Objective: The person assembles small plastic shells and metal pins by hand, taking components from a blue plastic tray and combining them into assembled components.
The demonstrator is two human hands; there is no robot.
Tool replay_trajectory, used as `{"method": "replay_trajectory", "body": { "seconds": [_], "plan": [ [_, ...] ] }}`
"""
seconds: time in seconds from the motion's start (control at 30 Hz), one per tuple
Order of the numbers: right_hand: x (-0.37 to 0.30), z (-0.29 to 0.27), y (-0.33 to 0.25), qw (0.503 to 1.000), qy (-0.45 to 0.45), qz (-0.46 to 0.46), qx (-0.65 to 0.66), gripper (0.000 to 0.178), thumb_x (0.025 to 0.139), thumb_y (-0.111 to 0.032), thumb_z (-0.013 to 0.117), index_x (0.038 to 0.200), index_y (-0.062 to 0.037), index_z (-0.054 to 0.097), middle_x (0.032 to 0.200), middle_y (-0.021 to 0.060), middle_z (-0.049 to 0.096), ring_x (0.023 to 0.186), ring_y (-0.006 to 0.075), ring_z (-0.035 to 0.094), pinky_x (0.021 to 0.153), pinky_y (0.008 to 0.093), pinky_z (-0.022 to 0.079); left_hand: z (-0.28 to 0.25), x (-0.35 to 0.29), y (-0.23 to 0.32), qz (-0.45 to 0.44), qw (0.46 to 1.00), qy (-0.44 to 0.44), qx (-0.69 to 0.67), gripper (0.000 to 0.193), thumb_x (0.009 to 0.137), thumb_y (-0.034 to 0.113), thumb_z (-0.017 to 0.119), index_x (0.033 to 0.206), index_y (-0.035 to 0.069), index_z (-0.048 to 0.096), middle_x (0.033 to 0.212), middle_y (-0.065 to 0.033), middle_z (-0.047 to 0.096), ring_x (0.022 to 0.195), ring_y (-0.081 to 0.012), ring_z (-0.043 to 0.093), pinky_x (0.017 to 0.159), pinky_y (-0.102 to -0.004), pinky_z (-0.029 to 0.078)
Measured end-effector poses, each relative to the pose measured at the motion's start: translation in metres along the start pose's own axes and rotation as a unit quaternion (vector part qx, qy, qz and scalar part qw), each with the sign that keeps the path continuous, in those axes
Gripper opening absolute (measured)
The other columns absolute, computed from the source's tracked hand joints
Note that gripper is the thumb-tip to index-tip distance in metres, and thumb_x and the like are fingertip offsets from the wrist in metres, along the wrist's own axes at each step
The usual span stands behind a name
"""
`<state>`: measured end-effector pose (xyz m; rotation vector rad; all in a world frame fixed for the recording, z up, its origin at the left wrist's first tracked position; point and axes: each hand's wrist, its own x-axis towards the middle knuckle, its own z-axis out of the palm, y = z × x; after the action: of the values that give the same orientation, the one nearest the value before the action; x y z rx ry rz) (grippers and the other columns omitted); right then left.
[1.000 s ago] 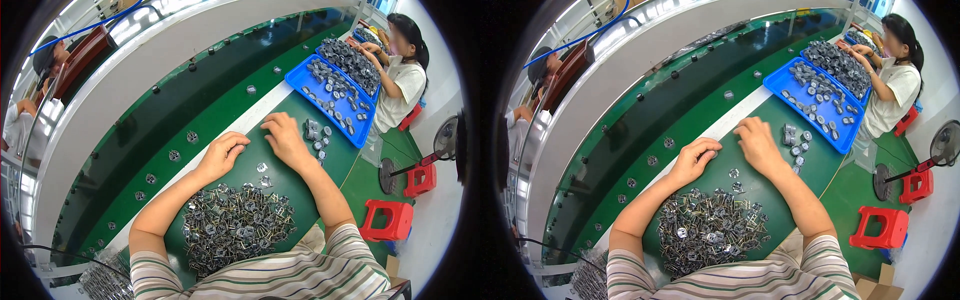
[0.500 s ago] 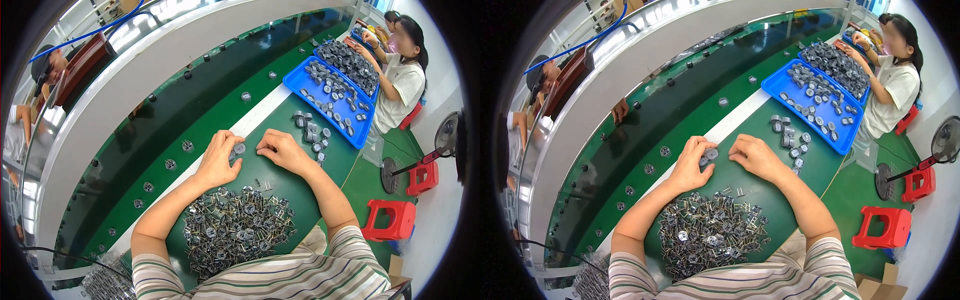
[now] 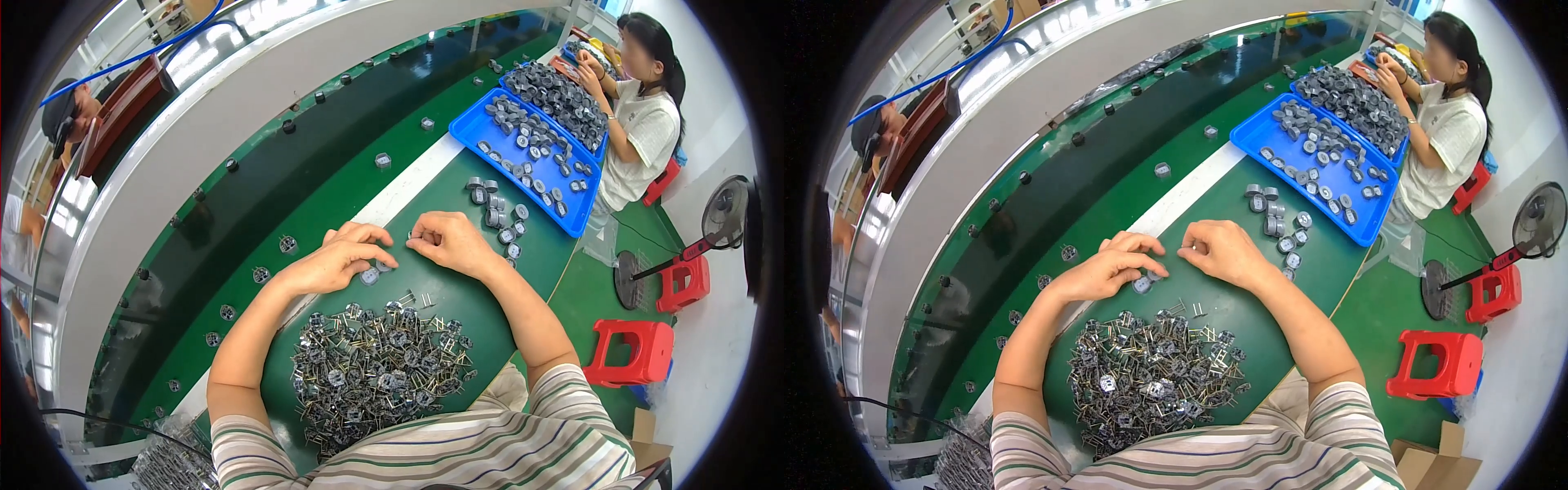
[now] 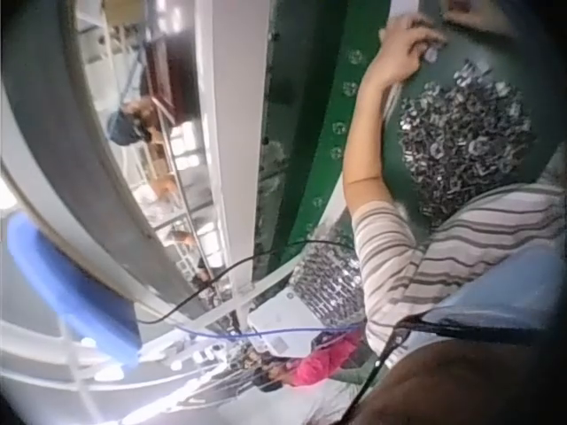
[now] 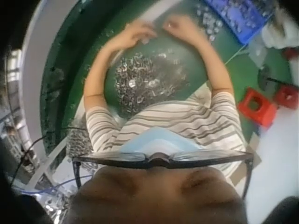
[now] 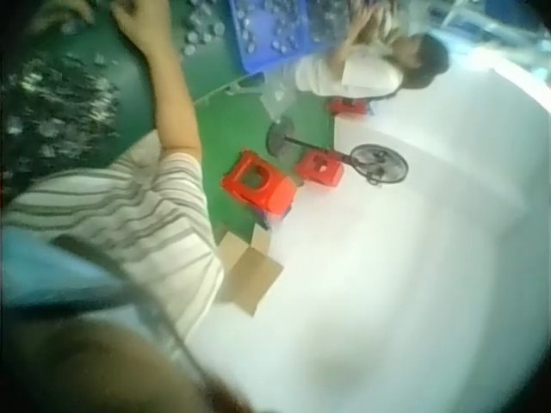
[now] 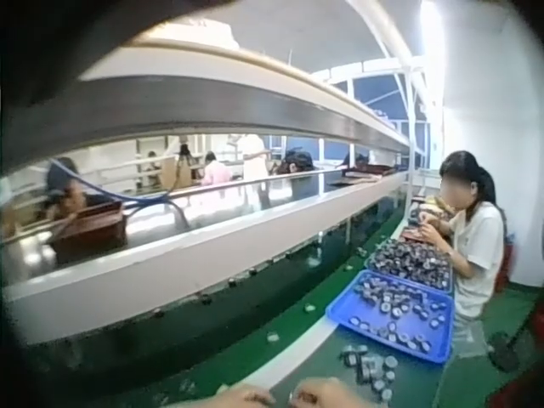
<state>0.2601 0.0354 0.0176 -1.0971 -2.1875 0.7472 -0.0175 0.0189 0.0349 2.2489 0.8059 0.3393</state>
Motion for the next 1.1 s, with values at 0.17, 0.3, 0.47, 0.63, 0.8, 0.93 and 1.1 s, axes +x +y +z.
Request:
{"method": "replay_trajectory", "body": {
  "seconds": [0.17,0.3,0.47,0.63,0.8,0.93,1.1],
  "plan": [
    [-0.001,-0.006,0.002,1.0,-0.029,-0.004,0.005,0.016,0.088,-0.015,0.078,0.096,-0.006,0.069,0.094,0.0099,0.065,0.083,0.0263,0.068,0.071,0.0402,0.055,0.004,0.003,0.004,-0.064,0.998,0.018,-0.007,0.041,0.089,-0.004,0.068,0.124,0.018,0.072,0.128,-0.0045,0.056,0.13,-0.0251,0.049,0.112,-0.0448,0.033],
    [0.0,-0.013,-0.009,0.999,0.033,-0.003,-0.007,0.017,0.086,-0.015,0.079,0.097,-0.007,0.069,0.097,0.0086,0.064,0.093,0.0269,0.067,0.079,0.0408,0.053,0.002,0.0,0.015,-0.021,0.998,0.053,-0.023,0.036,0.085,0.006,0.08,0.118,0.018,0.074,0.125,-0.003,0.057,0.128,-0.0254,0.05,0.111,-0.0468,0.033],
    [-0.002,-0.004,0.017,0.993,0.021,-0.017,-0.116,0.026,0.084,-0.019,0.082,0.105,-0.0095,0.069,0.097,0.0063,0.065,0.099,0.027,0.064,0.086,0.0436,0.05,0.018,0.009,0.006,0.043,0.998,0.044,0.025,0.034,0.077,0.018,0.09,0.108,0.015,0.076,0.116,-0.0012,0.062,0.119,-0.0249,0.057,0.105,-0.0455,0.038],
    [-0.002,-0.005,0.001,0.996,0.013,0.073,-0.052,0.016,0.084,-0.018,0.082,0.092,-0.0089,0.071,0.096,0.0053,0.067,0.101,0.0271,0.063,0.089,0.0419,0.048,0.035,0.014,0.009,-0.051,0.979,0.188,0.055,0.032,0.078,0.023,0.091,0.102,0.011,0.074,0.108,-0.0041,0.065,0.106,-0.0266,0.062,0.097,-0.0405,0.045],
    [0.003,-0.004,0.007,1.0,0.006,-0.005,-0.016,0.011,0.086,-0.016,0.081,0.089,-0.0078,0.075,0.091,0.0046,0.067,0.097,0.0252,0.063,0.087,0.0399,0.048,0.044,0.016,0.003,-0.006,0.967,0.245,0.068,0.038,0.076,0.025,0.092,0.106,0.01,0.073,0.103,-0.0046,0.065,0.105,-0.0265,0.062,0.096,-0.0406,0.045],
    [0.004,0.0,0.003,0.994,0.022,0.037,0.098,0.012,0.086,-0.015,0.083,0.091,-0.0067,0.077,0.087,0.0047,0.069,0.088,0.0222,0.063,0.081,0.0379,0.05,0.048,0.015,-0.002,-0.016,0.972,0.224,0.07,0.041,0.075,0.026,0.093,0.105,0.01,0.071,0.099,-0.0046,0.064,0.102,-0.0267,0.062,0.094,-0.0404,0.045],
    [0.004,0.016,-0.004,0.989,0.003,-0.016,0.149,0.011,0.086,-0.013,0.084,0.089,-0.0059,0.076,0.087,0.0037,0.071,0.085,0.0193,0.063,0.08,0.0358,0.05,0.049,0.016,-0.004,-0.009,0.969,0.238,0.072,0.039,0.075,0.026,0.093,0.097,0.009,0.067,0.095,-0.0048,0.063,0.096,-0.0271,0.061,0.09,-0.0407,0.046]
  ]
}}
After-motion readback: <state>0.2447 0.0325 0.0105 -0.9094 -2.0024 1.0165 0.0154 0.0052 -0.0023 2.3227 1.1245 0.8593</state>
